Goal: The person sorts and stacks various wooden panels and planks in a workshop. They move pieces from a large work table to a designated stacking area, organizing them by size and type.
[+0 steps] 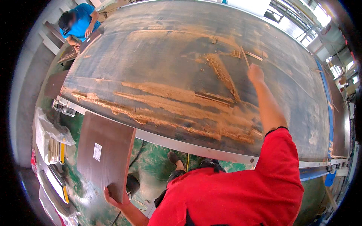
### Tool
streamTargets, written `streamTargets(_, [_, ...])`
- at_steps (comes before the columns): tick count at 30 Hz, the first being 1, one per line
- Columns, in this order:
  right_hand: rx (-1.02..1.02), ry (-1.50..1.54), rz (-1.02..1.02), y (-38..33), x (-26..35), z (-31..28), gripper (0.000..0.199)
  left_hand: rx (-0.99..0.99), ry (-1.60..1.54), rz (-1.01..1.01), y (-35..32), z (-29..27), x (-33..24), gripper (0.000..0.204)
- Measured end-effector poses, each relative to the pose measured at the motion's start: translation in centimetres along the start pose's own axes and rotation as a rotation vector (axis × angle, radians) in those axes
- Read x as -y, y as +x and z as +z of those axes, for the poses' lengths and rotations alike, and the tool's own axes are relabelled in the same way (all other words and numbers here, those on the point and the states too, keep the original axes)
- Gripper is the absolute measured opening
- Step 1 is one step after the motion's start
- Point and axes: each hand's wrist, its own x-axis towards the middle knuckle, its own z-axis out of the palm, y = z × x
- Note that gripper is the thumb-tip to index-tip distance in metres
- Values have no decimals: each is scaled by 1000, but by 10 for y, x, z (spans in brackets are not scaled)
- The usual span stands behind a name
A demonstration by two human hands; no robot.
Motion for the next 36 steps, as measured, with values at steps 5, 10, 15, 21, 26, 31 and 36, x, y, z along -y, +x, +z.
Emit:
streamTargets(5, [-31, 8, -26, 26, 6, 20, 16, -24, 41, 49, 4, 17, -12, 49])
streamTargets(10, [-44, 80, -137, 42, 38, 26, 17, -38, -245, -297, 19, 20, -24, 48])
streamTargets(15, [-29, 215, -344, 16, 100, 37, 15, 89, 50, -46, 14, 46, -30, 44])
streamTargets(21, [-133, 316, -437, -15, 107, 19, 15, -45, -710, -625, 26, 70, -65, 60])
streamTargets(26, [-166, 124, -136, 37, 4, 22, 15, 119, 134, 247, 12, 49, -7, 59])
streamTargets(31, [-91, 18, 3, 35, -24, -3, 20, -46, -756, -724, 22, 83, -70, 71])
streamTargets(36, [-99, 96, 326, 50, -86, -8, 25, -7, -75, -304, 4, 85, -56, 57])
